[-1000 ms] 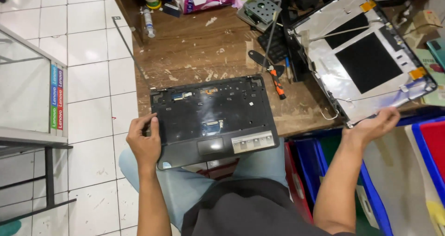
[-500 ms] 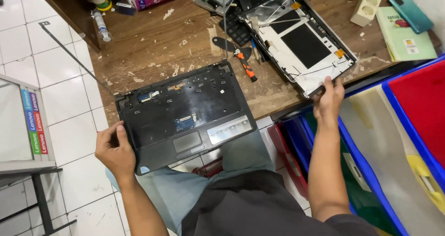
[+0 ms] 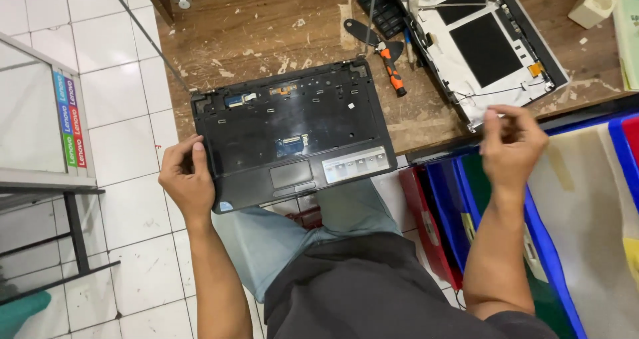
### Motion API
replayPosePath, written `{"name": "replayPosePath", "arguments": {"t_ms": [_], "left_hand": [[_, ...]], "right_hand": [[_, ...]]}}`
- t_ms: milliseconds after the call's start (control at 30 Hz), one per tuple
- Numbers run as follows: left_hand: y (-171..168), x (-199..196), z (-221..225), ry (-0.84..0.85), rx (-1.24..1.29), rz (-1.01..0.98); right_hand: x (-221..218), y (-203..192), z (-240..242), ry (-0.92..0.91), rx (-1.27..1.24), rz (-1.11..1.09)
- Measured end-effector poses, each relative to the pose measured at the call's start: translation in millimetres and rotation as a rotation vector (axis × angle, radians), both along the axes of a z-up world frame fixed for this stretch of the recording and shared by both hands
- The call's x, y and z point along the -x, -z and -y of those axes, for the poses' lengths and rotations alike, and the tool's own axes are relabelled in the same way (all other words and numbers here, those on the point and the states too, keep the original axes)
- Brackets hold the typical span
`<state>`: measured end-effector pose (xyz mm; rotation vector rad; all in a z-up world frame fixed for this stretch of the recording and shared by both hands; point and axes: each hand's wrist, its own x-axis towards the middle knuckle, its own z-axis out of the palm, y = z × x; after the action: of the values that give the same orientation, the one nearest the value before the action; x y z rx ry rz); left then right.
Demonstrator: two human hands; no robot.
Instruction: The person disassembles a laptop by detaching the screen assembly and removing screws from the bottom case using a screwdriver and a prying tool. They separate the screen from the base and continue to remove fasteners from the laptop's underside.
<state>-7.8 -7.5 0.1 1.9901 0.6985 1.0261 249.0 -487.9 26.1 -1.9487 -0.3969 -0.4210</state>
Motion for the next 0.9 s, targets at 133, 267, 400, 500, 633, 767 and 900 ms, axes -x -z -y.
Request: {"name": "replayPosePath", "arguments": {"t_ms": [133,267,400,500,633,767,900], "left_hand": [[-18,18,21,0.081,0.06,-0.032],[-40,44,36,0.287,0.105,-0.231],[-39,55,49,0.293,0.054,-0.301],[-17,57,50,0.219,-0.009,-0.227],[-14,60,43,0.228,0.015,-0.171],[-6,67,37,0.299,-0.008,-0.142],[-7,67,38,0.337,-0.068,-0.152]], "right_hand": [[14,1,-69,-0.201,0.286,0.037],[12,15,-112,-0.316,0.392,-0.048],[12,32,-134,-0.284,0.261,-0.043],[9,45,-135,-0.228,0.253,-0.006],[14,49,-134,-0.237,0.201,-0.031],[25,30,-142,-0.214,0.254,-0.028],[28,21,-145,-0.198,0.343,-0.029]]}}
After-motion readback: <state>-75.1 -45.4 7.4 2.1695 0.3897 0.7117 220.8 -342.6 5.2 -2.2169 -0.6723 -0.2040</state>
